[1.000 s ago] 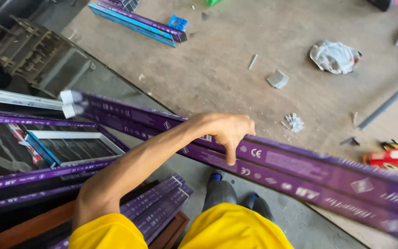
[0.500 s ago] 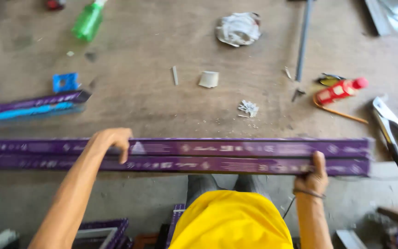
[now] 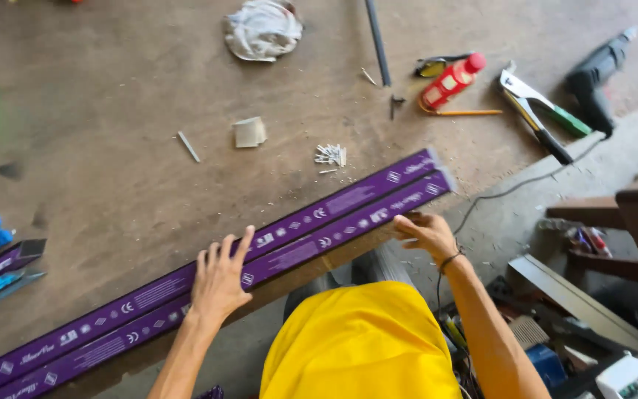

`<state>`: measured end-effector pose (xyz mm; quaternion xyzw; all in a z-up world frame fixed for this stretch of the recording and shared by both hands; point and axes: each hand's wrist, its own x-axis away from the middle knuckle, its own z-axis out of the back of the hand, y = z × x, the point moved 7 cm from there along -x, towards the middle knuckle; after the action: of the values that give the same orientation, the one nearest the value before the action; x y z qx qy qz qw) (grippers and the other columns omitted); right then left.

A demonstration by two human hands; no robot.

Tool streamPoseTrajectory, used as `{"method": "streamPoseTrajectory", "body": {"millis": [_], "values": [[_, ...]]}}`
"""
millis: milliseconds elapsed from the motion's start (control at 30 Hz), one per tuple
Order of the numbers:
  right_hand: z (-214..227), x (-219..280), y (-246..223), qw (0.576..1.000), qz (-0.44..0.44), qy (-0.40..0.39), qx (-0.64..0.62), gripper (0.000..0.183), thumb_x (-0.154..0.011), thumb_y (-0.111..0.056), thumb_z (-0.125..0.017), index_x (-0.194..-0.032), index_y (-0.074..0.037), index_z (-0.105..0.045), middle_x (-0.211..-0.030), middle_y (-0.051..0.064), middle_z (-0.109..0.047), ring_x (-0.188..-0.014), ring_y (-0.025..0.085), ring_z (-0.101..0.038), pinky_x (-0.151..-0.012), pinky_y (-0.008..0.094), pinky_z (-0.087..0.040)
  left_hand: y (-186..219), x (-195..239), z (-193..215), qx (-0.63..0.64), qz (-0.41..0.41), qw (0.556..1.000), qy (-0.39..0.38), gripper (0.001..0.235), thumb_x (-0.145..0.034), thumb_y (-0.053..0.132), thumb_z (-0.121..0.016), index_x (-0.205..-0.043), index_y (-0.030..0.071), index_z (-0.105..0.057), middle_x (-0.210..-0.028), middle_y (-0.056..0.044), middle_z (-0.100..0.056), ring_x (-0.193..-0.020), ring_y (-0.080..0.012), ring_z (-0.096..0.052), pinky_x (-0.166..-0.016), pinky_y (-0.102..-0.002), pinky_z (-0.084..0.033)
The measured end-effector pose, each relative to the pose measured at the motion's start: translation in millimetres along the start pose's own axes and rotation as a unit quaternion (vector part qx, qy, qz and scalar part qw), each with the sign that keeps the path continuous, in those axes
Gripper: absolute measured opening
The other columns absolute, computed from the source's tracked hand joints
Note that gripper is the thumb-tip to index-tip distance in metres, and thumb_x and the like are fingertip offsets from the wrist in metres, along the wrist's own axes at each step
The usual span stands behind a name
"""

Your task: Assembling metal frames by riveting profiles together, marking components with a pencil, and using a rotary tool for grinding and finishing.

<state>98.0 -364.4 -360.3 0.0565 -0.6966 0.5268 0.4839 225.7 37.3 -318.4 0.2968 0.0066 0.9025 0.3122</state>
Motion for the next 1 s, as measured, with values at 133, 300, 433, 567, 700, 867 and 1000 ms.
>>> {"method": "streamPoseTrajectory", "body": {"millis": [133, 300, 433, 567, 700, 867, 1000], "values": [[66, -12, -38, 0.943, 0.12, 0.126, 0.282, 0.055, -0.09, -0.042, -0.079, -0.126, -0.002, -0.068, -0.108, 0.021, -0.075, -0.091, 0.029, -0.075, -0.074, 0.039, -0.063, -16, -11, -35, -0.05, 0.026, 0.994, 0.098, 0.148, -0.054, 0.061, -0.094, -0.167, 0.023, -0.006, -0.162, -0.015, -0.024, -0.149, -0.042, -0.025, -0.119, -0.064, -0.022], [80, -51, -54, 0.903, 0.23, 0.146, 0.333, 0.05, -0.091, -0.028, -0.078, -0.135, -0.008, -0.065, -0.108, 0.01, -0.074, -0.093, 0.019, -0.071, -0.079, 0.032, -0.062, -22, -20, -56, -0.077, 0.072, 0.983, 0.148, 0.146, -0.044, 0.068, -0.097, -0.163, 0.024, -0.025, -0.149, -0.013, -0.044, -0.134, -0.0285, -0.048, -0.113, -0.056, -0.04], [68, -90, -50, 0.86, 0.291, 0.068, 0.414, 0.061, -0.081, -0.033, -0.085, -0.135, -0.01, -0.067, -0.113, 0.012, -0.074, -0.098, 0.025, -0.071, -0.089, 0.041, -0.058, -15, -18, -56, -0.05, 0.075, 0.982, 0.167, 0.149, -0.036, 0.062, -0.1, -0.163, 0.029, -0.028, -0.147, -0.011, -0.047, -0.13, -0.0271, -0.051, -0.116, -0.054, -0.038], [62, -109, -68, 0.857, 0.326, 0.03, 0.398, 0.055, -0.08, -0.028, -0.085, -0.128, -0.005, -0.069, -0.11, 0.015, -0.074, -0.094, 0.027, -0.075, -0.088, 0.04, -0.06, 0, -27, -59, -0.047, 0.128, 0.981, 0.138, 0.152, -0.04, 0.053, -0.101, -0.165, 0.025, -0.019, -0.155, -0.012, -0.039, -0.143, -0.0334, -0.039, -0.122, -0.06, -0.028], [74, -132, -86, 0.847, 0.306, -0.095, 0.425, 0.051, -0.081, -0.035, -0.083, -0.121, -0.008, -0.071, -0.105, 0.01, -0.079, -0.092, 0.025, -0.074, -0.08, 0.039, -0.059, 42, -66, -23, 0.042, 0.175, 0.977, 0.11, 0.143, -0.049, 0.081, -0.087, -0.162, 0.021, -0.024, -0.166, -0.013, -0.027, -0.148, -0.0316, -0.03, -0.12, -0.059, -0.024], [97, -151, -93, 0.731, 0.415, -0.145, 0.522, 0.059, -0.074, -0.037, -0.087, -0.128, -0.021, -0.07, -0.101, 0.004, -0.073, -0.099, 0.027, -0.069, -0.086, 0.045, -0.057, 126, -144, 45, 0.252, 0.19, 0.917, 0.243, 0.035, -0.1, 0.026, -0.065, -0.134, 0.017, -0.067, -0.123, -0.01, -0.068, -0.115, -0.0289, -0.067, -0.1, -0.047, -0.053], [96, -138, -108, 0.739, 0.444, -0.187, 0.471, 0.041, -0.08, -0.026, -0.084, -0.119, -0.018, -0.075, -0.094, 0.004, -0.074, -0.089, 0.027, -0.072, -0.081, 0.04, -0.059, 103, -191, 3, 0.182, 0.201, 0.911, 0.311, 0.025, -0.1, 0.016, -0.064, -0.124, 0.016, -0.073, -0.113, -0.006, -0.07, -0.11, -0.0262, -0.071, -0.093, -0.041, -0.057]]}}
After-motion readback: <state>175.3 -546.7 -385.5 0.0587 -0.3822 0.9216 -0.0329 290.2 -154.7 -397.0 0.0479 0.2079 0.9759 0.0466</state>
